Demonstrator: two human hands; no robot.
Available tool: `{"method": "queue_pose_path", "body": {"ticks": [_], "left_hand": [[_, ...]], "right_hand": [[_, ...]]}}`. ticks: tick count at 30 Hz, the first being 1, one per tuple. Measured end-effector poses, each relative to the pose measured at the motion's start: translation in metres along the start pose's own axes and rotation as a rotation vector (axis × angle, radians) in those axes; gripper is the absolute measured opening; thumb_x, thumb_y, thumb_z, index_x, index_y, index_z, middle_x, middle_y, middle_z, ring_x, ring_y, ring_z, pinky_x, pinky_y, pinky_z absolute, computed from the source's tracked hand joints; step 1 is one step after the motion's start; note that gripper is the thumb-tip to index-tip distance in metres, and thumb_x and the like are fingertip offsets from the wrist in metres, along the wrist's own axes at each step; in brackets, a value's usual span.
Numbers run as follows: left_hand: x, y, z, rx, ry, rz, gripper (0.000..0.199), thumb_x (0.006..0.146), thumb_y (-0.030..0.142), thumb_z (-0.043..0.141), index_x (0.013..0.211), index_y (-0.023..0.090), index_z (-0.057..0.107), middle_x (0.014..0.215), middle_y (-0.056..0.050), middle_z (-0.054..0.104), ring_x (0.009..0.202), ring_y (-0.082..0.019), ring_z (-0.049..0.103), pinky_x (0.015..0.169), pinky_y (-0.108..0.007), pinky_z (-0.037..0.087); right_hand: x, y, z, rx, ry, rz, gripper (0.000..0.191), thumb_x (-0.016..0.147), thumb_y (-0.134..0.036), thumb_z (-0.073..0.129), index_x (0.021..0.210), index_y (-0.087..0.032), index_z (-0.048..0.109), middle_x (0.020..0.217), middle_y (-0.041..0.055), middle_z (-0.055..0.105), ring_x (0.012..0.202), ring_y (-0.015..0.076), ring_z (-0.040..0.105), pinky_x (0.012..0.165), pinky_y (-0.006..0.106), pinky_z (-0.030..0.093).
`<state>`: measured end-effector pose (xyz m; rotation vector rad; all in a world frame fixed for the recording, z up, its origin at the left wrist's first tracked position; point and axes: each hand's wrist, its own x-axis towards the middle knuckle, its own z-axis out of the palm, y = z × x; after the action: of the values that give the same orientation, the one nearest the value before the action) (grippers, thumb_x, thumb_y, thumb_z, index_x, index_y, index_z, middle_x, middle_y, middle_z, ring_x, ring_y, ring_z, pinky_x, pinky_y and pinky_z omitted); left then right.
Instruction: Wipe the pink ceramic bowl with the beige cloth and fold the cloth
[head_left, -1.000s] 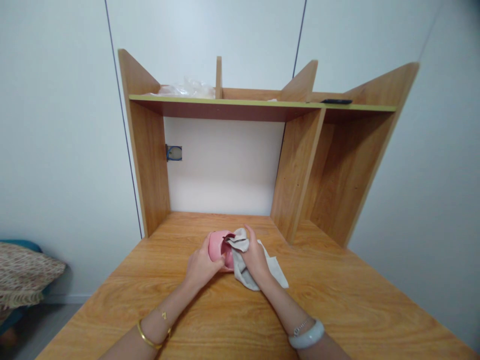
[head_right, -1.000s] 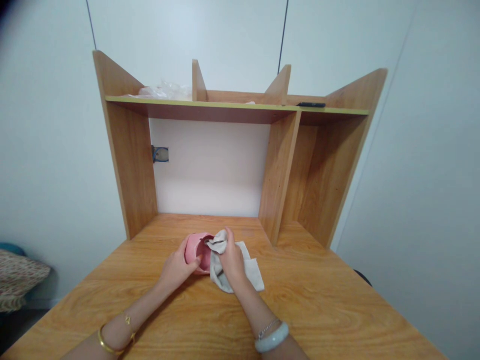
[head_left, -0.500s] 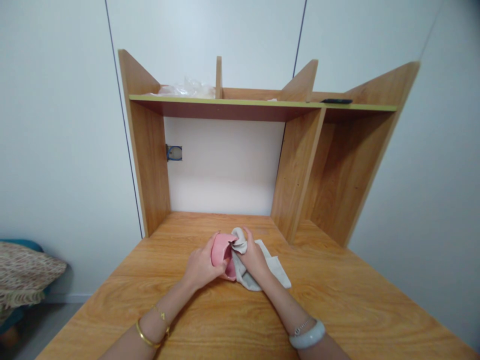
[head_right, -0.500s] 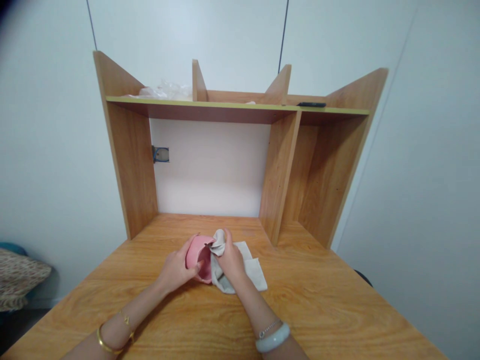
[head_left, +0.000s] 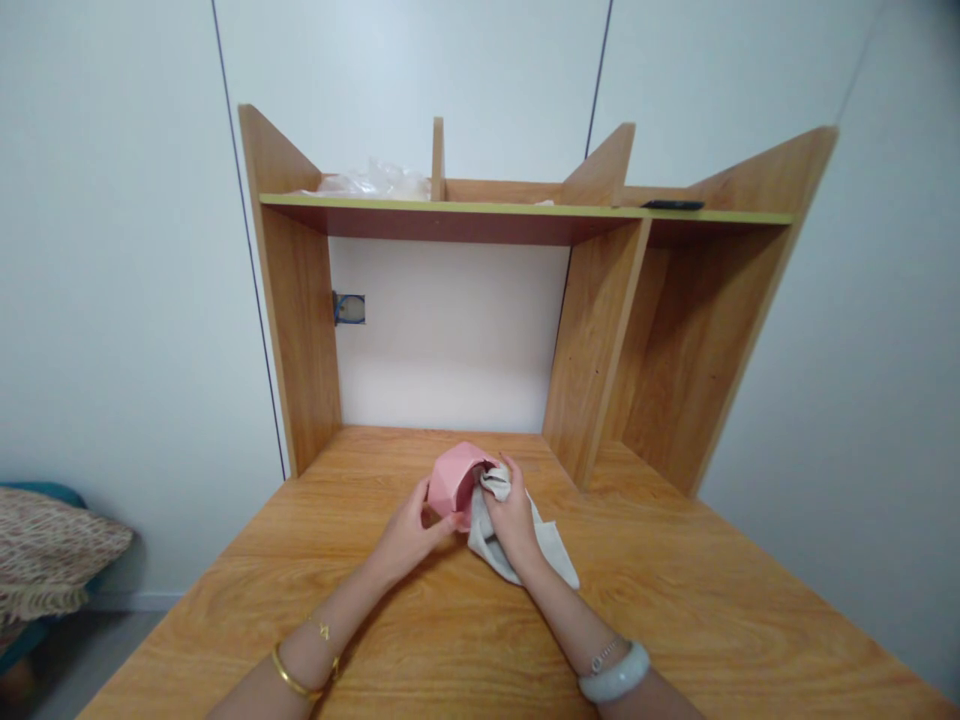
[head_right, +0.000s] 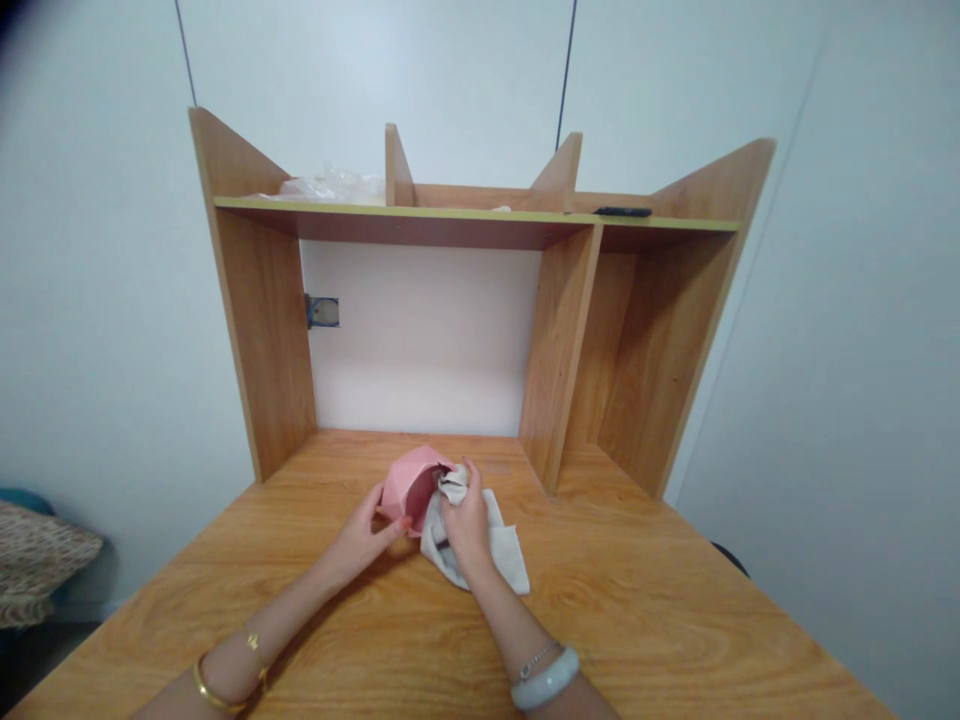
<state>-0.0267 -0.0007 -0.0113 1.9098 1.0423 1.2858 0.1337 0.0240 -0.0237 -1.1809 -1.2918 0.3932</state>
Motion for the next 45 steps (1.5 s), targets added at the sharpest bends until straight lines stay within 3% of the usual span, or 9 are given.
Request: {"method": "queue_pose_path", "body": {"ticks": [3,6,17,23,27,35,39,42,45], "left_hand": [[-0.003,0.002,0.007,-0.03,-0.032,0.007,0.058,0.068,0.041,0.064,0.116,0.014,0.043,0.112,-0.011,0.057,0.099,-0.022,0.053,0.088,-0.034,0.04],[-0.005,0.006,0.009,-0.028,0.028,0.006,0.057,0.068,0.037,0.065,0.115,0.013,0.042,0.111,-0.011,0.057,0.099,-0.022,0.054,0.087,-0.033,0.041],[-0.004,0.018,-0.002,0.391,0.127,-0.036,0.056,0.064,0.03,0.058,0.116,0.014,0.047,0.093,-0.009,0.064,0.08,-0.024,0.06,0.073,-0.033,0.045],[-0.005,0.024,-0.012,0.561,0.015,-0.015,0.06,0.059,0.033,0.06,0.117,0.018,0.051,0.095,-0.008,0.066,0.082,-0.028,0.061,0.077,-0.035,0.045],[-0.007,0.021,-0.017,0.608,-0.044,-0.002,0.061,0.062,0.033,0.057,0.121,0.018,0.047,0.1,-0.008,0.065,0.085,-0.027,0.06,0.079,-0.036,0.044],[-0.002,0.009,-0.007,0.138,0.046,0.002,0.058,0.081,0.043,0.043,0.13,0.016,0.027,0.11,-0.011,0.058,0.09,-0.021,0.058,0.075,-0.033,0.046],[-0.002,0.001,0.003,-0.031,-0.019,0.026,0.069,0.074,0.043,0.058,0.128,0.015,0.026,0.116,-0.013,0.053,0.096,-0.021,0.055,0.081,-0.033,0.045],[-0.003,0.0,0.011,-0.115,-0.068,0.045,0.064,0.076,0.041,0.058,0.126,0.015,0.028,0.118,-0.012,0.051,0.102,-0.02,0.053,0.087,-0.034,0.042],[-0.004,0.003,0.013,-0.137,-0.018,0.028,0.063,0.075,0.039,0.058,0.125,0.016,0.028,0.119,-0.011,0.051,0.104,-0.02,0.051,0.089,-0.034,0.041]], "right_hand": [[0.001,0.004,0.001,0.054,0.007,0.023,0.054,0.07,-0.022,0.049,0.122,-0.018,0.037,0.107,0.0083,0.06,0.093,0.0176,0.058,0.077,0.029,0.046],[-0.002,0.005,0.004,0.09,-0.022,0.051,0.055,0.069,-0.024,0.051,0.122,-0.017,0.037,0.105,0.0088,0.061,0.089,0.0179,0.06,0.073,0.029,0.048],[0.0,-0.013,0.0,-0.113,-0.041,0.016,0.068,0.067,-0.024,0.058,0.129,-0.015,0.03,0.084,0.0068,0.066,0.074,0.0205,0.062,0.062,0.027,0.045],[0.0,-0.019,-0.014,-0.405,-0.199,-0.093,0.065,0.074,-0.029,0.054,0.132,-0.016,0.029,0.063,0.003,0.064,0.059,0.0212,0.061,0.051,0.025,0.038],[-0.002,-0.022,-0.016,-0.363,-0.261,-0.178,0.061,0.075,-0.028,0.052,0.131,-0.017,0.031,0.076,0.0066,0.066,0.068,0.021,0.062,0.056,0.025,0.04],[0.003,-0.005,-0.009,-0.066,-0.162,-0.072,0.059,0.073,-0.021,0.049,0.129,-0.016,0.032,0.089,0.0067,0.065,0.08,0.0191,0.061,0.07,0.028,0.046],[0.007,0.011,0.0,0.105,-0.049,0.022,0.049,0.07,-0.024,0.05,0.118,-0.015,0.043,0.097,0.0092,0.063,0.087,0.019,0.06,0.077,0.031,0.046],[0.008,0.018,0.007,0.173,-0.032,0.054,0.04,0.068,-0.028,0.051,0.105,-0.013,0.049,0.099,0.0119,0.062,0.088,0.0196,0.06,0.079,0.033,0.046],[0.006,0.02,0.011,0.192,-0.055,0.049,0.041,0.066,-0.028,0.053,0.104,-0.014,0.049,0.101,0.0114,0.062,0.089,0.0192,0.059,0.08,0.032,0.046]]}}
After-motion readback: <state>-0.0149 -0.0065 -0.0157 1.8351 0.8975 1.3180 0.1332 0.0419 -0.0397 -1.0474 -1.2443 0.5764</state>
